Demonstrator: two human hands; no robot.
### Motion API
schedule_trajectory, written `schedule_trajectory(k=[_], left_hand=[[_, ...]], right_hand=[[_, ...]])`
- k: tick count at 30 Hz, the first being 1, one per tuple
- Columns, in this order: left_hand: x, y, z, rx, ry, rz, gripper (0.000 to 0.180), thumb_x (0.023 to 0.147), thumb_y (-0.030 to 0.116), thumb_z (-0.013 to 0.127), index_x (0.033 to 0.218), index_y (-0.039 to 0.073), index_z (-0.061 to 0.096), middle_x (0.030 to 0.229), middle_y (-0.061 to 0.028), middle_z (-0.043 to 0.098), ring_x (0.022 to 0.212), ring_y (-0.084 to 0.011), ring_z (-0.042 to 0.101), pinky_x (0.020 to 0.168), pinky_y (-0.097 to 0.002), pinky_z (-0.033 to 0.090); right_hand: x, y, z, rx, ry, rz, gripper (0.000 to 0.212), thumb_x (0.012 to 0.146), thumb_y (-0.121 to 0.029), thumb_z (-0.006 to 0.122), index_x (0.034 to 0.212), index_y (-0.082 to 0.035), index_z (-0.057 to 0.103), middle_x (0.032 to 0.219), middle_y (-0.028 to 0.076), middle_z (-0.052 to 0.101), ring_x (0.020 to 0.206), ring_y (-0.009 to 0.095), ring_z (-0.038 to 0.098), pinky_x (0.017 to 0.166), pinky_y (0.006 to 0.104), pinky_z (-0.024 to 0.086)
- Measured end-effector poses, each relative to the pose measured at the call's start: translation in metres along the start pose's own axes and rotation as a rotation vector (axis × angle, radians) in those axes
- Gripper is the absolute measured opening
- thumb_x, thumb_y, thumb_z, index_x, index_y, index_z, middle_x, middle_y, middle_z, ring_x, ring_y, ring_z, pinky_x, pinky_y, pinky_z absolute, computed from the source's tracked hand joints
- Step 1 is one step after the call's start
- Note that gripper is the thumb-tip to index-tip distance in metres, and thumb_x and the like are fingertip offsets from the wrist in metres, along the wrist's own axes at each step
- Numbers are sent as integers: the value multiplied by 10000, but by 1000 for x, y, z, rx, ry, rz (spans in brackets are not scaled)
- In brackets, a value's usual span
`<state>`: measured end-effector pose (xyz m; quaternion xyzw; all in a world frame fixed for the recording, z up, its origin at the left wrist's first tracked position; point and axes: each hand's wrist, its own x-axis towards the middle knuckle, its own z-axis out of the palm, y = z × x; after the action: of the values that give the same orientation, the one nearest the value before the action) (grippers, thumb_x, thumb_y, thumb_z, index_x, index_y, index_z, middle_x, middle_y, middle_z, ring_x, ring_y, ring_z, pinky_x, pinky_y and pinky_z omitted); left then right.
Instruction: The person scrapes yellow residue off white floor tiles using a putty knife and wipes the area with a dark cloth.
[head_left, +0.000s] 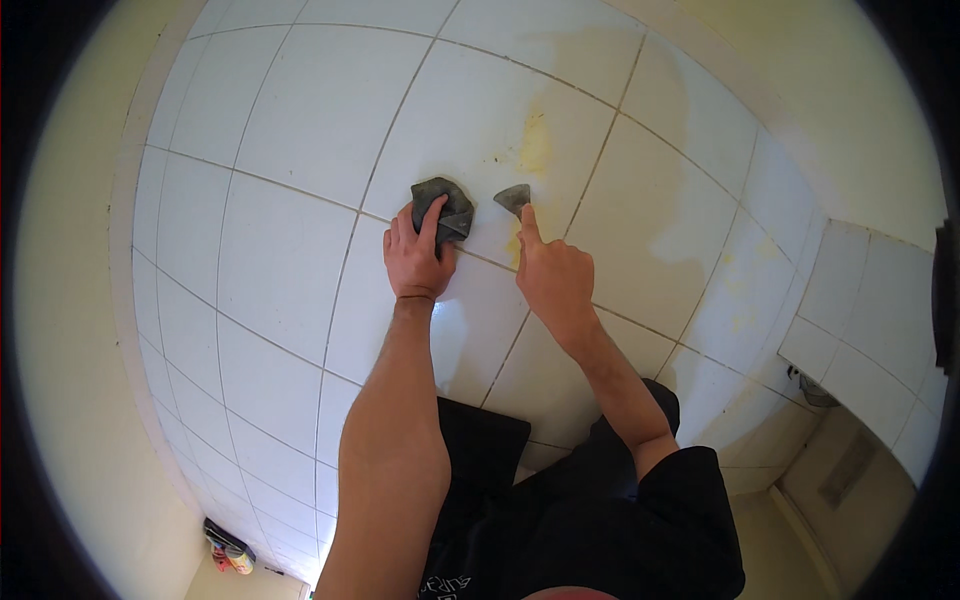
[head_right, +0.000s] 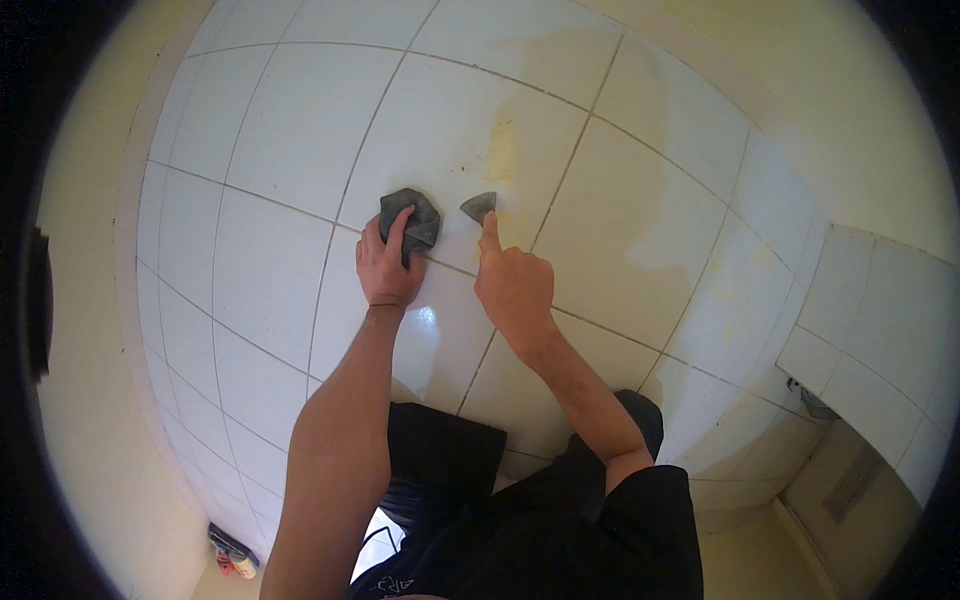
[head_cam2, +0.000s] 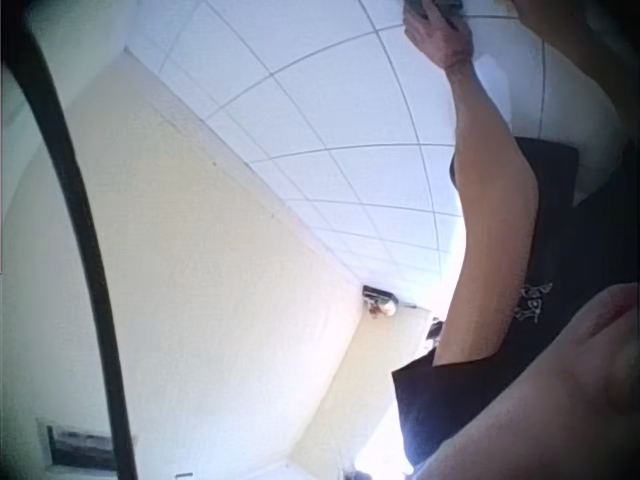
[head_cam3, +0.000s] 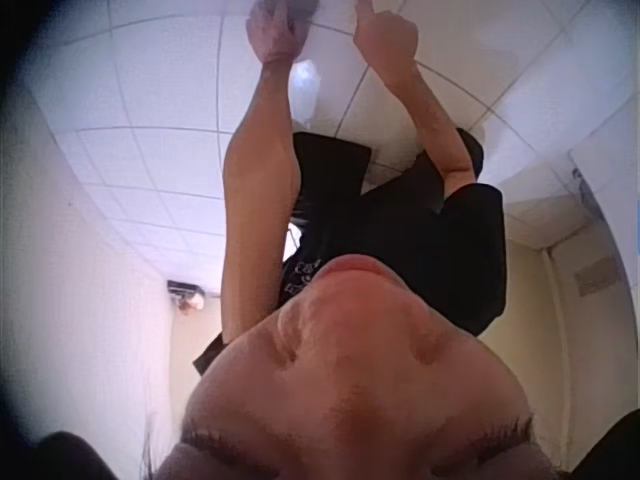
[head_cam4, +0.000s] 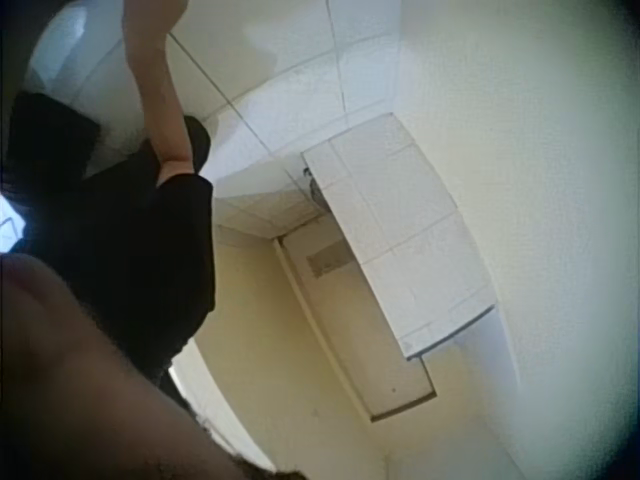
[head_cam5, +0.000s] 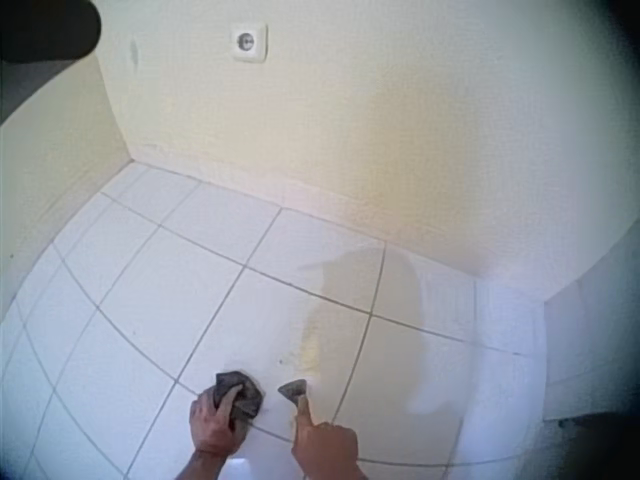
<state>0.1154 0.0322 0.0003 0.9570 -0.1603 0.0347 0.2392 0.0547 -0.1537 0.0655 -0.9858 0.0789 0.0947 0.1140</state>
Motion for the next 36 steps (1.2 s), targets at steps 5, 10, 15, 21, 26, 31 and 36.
schedule_trajectory(k=[5, 10, 15, 21, 26, 31, 36], left_hand=[[-1, -2, 3, 4, -10, -7, 691, 690, 91, 658, 1356, 259, 581, 1276, -129, 529, 1177, -325, 540, 968, -442, 442], [0, -1, 0, 4, -25, -15, 696, 688, 86, 659, 1357, 259, 580, 1288, -129, 529, 1182, -327, 536, 971, -442, 439], [0, -1, 3, -6, -19, 0, 696, 692, 81, 656, 1360, 261, 579, 1300, -131, 530, 1189, -329, 532, 976, -444, 437], [2, 1, 4, 33, 27, 39, 674, 690, 95, 655, 1344, 247, 598, 1268, -112, 544, 1126, -312, 557, 927, -423, 449], [0, -1, 0, 6, -23, -16, 679, 704, 78, 656, 1357, 249, 580, 1296, -126, 536, 1204, -330, 528, 977, -442, 432], [-1, -1, 1, 7, -18, -10, 676, 707, 76, 657, 1356, 251, 580, 1299, -119, 536, 1204, -328, 528, 974, -442, 432], [1, 3, 4, 0, -2, 10, 679, 708, 78, 659, 1359, 254, 579, 1301, -115, 537, 1201, -323, 528, 977, -438, 431]], right_hand=[[-3, 0, -13, -11, 17, 15, 426, 951, -214, 598, 1357, -84, 608, 555, 97, 615, 475, 257, 627, 450, 400, 454], [-6, 27, -27, 122, 24, 63, 321, 971, -260, 607, 1262, -151, 685, 606, 132, 631, 546, 327, 640, 518, 430, 499], [4, 27, -21, 221, 33, 228, 285, 968, -232, 608, 1213, -126, 708, 687, 151, 667, 630, 346, 665, 585, 448, 532], [5, 28, -10, 226, 184, 176, 312, 977, -162, 584, 1260, -54, 659, 774, 200, 669, 704, 364, 677, 605, 454, 539], [0, 24, -16, 165, -96, 131, 500, 891, -17, 559, 1384, 50, 515, 817, 206, 657, 717, 355, 694, 623, 419, 583], [0, 18, -10, 141, -96, 150, 542, 880, -17, 568, 1412, 48, 493, 819, 203, 662, 699, 351, 694, 624, 416, 586], [4, 18, -8, 103, -65, 133, 564, 873, -16, 568, 1426, 49, 477, 814, 206, 666, 689, 336, 700, 616, 404, 587]])
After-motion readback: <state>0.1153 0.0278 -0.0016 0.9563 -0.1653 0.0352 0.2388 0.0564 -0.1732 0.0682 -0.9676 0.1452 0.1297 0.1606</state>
